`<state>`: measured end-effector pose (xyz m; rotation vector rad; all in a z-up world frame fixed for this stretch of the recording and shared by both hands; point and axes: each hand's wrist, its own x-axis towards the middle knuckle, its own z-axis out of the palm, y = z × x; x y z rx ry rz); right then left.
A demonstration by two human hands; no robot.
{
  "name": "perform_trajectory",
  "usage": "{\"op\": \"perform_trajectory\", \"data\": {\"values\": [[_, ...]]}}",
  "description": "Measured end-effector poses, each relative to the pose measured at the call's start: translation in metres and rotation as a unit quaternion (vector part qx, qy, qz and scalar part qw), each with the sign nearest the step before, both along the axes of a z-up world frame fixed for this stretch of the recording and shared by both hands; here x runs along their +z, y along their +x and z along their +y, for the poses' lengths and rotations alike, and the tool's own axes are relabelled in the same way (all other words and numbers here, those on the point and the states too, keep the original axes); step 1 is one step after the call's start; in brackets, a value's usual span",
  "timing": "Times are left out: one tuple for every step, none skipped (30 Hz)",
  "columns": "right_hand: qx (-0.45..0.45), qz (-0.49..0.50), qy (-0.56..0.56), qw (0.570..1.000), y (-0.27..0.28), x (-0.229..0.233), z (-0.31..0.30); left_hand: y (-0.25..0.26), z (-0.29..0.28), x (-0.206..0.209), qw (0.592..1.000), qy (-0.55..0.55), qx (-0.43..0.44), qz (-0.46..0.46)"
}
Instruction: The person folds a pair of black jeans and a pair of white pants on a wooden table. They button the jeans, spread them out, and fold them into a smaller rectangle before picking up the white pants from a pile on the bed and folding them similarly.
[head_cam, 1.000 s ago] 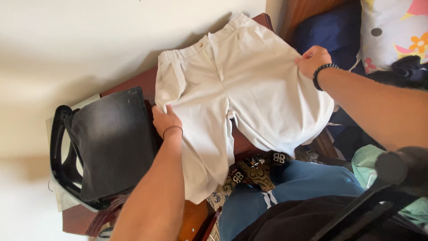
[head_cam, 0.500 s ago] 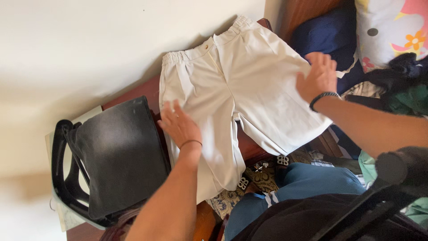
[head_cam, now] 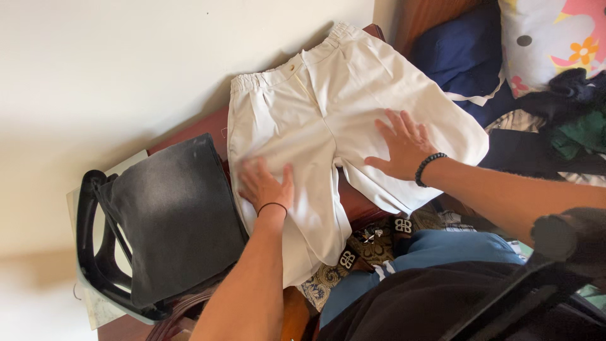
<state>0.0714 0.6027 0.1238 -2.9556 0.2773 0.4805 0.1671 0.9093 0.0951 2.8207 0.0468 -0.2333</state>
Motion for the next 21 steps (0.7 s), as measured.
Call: {"op": "perform_trajectory", "data": {"values": [[0.033, 0.012, -0.003, 0.999, -0.003, -0.002, 0.003, -0.002, 0.0, -0.001, 0.998, 0.006, -0.028, 0.047], [0.067, 0.022, -0.007, 0.998, -0.003, -0.003, 0.003, -0.001, 0.001, -0.001, 0.999, 0.006, -0.027, 0.046], [0.068, 0.021, -0.007, 0.997, -0.003, -0.004, 0.002, 0.0, 0.003, -0.002, 0.999, -0.003, -0.031, 0.035], [0.073, 0.014, -0.006, 0.997, -0.004, -0.005, 0.003, 0.001, 0.006, -0.003, 0.999, -0.01, -0.035, 0.023], [0.079, 0.008, -0.005, 0.997, -0.004, -0.006, 0.004, 0.001, 0.007, -0.006, 0.999, -0.009, -0.034, 0.022], [0.081, 0.006, -0.006, 0.997, -0.001, -0.005, 0.005, 0.0, 0.005, -0.007, 1.0, -0.012, -0.013, -0.012], [0.065, 0.036, -0.018, 0.997, 0.002, -0.003, 0.007, -0.002, 0.004, -0.008, 0.999, -0.015, 0.009, -0.046], [0.048, 0.067, -0.028, 0.996, 0.003, -0.002, 0.01, -0.008, 0.002, -0.007, 0.999, -0.014, 0.011, -0.046], [0.051, 0.067, -0.028, 0.996, 0.002, -0.002, 0.013, -0.016, -0.001, -0.005, 0.992, -0.029, -0.012, -0.122], [0.022, 0.024, -0.002, 0.999, -0.001, -0.003, 0.016, -0.025, -0.006, -0.002, 0.979, -0.044, -0.036, -0.196], [-0.007, -0.019, 0.023, 1.0, -0.003, -0.005, 0.019, -0.034, -0.011, 0.003, 0.979, -0.043, -0.034, -0.195], [-0.004, -0.017, 0.024, 1.0, -0.005, -0.007, 0.019, -0.045, -0.014, 0.007, 0.988, -0.062, -0.028, -0.141], [0.006, -0.011, 0.034, 0.999, -0.007, -0.011, 0.018, -0.052, -0.015, 0.011, 0.993, -0.081, -0.021, -0.087], [0.017, -0.004, 0.043, 0.999, -0.009, -0.014, 0.016, -0.057, -0.011, 0.012, 0.993, -0.081, -0.017, -0.084], [0.021, -0.001, 0.043, 0.999, -0.011, -0.017, 0.013, -0.062, -0.004, 0.012, 0.995, -0.08, 0.003, -0.053], [0.047, -0.015, 0.02, 0.999, -0.013, -0.02, 0.01, -0.065, 0.002, 0.009, 0.996, -0.079, 0.021, -0.022], [0.074, -0.028, -0.002, 0.997, -0.014, -0.021, 0.007, -0.064, 0.007, 0.006, 0.996, -0.079, 0.024, -0.019], [0.074, -0.026, -0.001, 0.997, -0.013, -0.022, 0.005, -0.061, 0.014, 0.002, 0.997, -0.078, 0.012, -0.003], [0.077, -0.009, 0.002, 0.997, -0.011, -0.022, 0.004, -0.058, 0.019, -0.002, 0.997, -0.078, -0.001, 0.014], [0.079, 0.009, 0.006, 0.997, -0.01, -0.02, 0.002, -0.055, 0.023, -0.005, 0.997, -0.077, -0.001, 0.016], [0.079, 0.011, 0.007, 0.997, -0.01, -0.019, 0.002, -0.052, 0.026, -0.007, 0.997, -0.078, 0.004, 0.003]]}}
